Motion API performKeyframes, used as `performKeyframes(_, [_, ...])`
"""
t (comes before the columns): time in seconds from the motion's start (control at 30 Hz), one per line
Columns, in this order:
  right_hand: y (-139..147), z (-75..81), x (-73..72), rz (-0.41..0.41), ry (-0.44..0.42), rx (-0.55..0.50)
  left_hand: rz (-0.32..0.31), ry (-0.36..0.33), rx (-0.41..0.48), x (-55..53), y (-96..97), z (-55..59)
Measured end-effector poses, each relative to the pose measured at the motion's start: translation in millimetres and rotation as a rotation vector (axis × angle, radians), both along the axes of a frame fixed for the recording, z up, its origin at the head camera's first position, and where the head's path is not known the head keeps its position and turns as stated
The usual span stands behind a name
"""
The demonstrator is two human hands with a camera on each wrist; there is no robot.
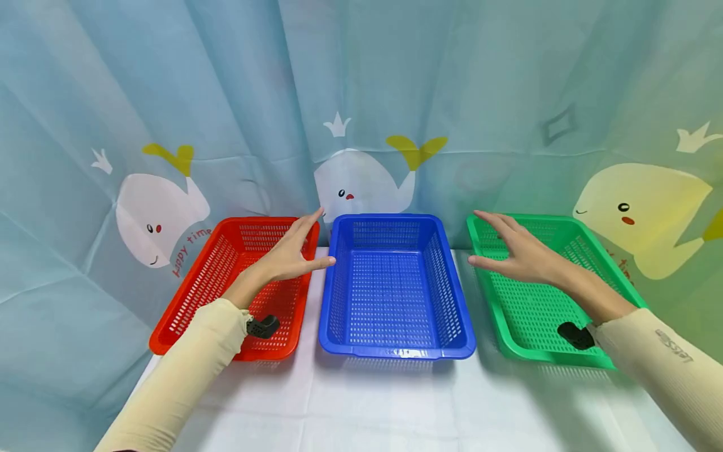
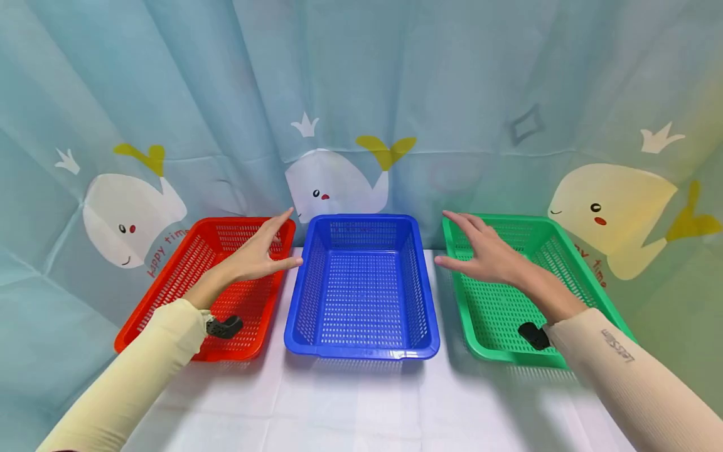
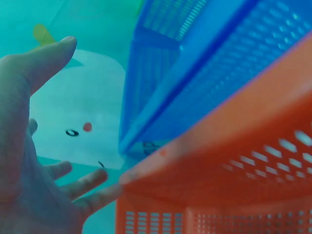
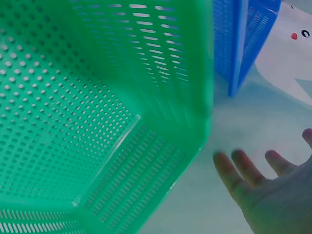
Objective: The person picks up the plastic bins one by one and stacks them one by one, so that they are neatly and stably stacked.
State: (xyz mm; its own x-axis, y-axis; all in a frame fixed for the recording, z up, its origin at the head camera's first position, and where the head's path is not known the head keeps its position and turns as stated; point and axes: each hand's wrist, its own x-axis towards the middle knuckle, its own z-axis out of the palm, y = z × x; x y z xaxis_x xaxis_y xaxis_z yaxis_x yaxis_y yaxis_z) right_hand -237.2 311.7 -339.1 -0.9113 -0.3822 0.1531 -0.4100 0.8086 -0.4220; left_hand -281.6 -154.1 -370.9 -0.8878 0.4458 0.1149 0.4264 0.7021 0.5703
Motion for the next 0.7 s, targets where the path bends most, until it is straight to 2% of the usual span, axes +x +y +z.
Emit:
performKeyframes(0.17, [-5, 4.4, -3.6, 0.018, -0.083, -0.045, -0.065, -0.071, 0.091, 3.4, 6.7, 4.4])
performKeyframes(0.33, [-11, 4.3, -7.5, 0.029, -0.175, -0.102, -0.079, -0.197, 0.135, 6.4, 10.2, 10.3])
performKeyframes(0.53, [-21, -1.2, -13.0, 0.043, -0.312, -0.151, -0.052, -0.349, 0.143, 5.0, 11.7, 10.8])
performKeyframes(0.7, [-26, -9.0, -16.5, 0.074, -0.464, -0.256, -0.003, -0.453, 0.233, 3.6, 15.7, 8.6])
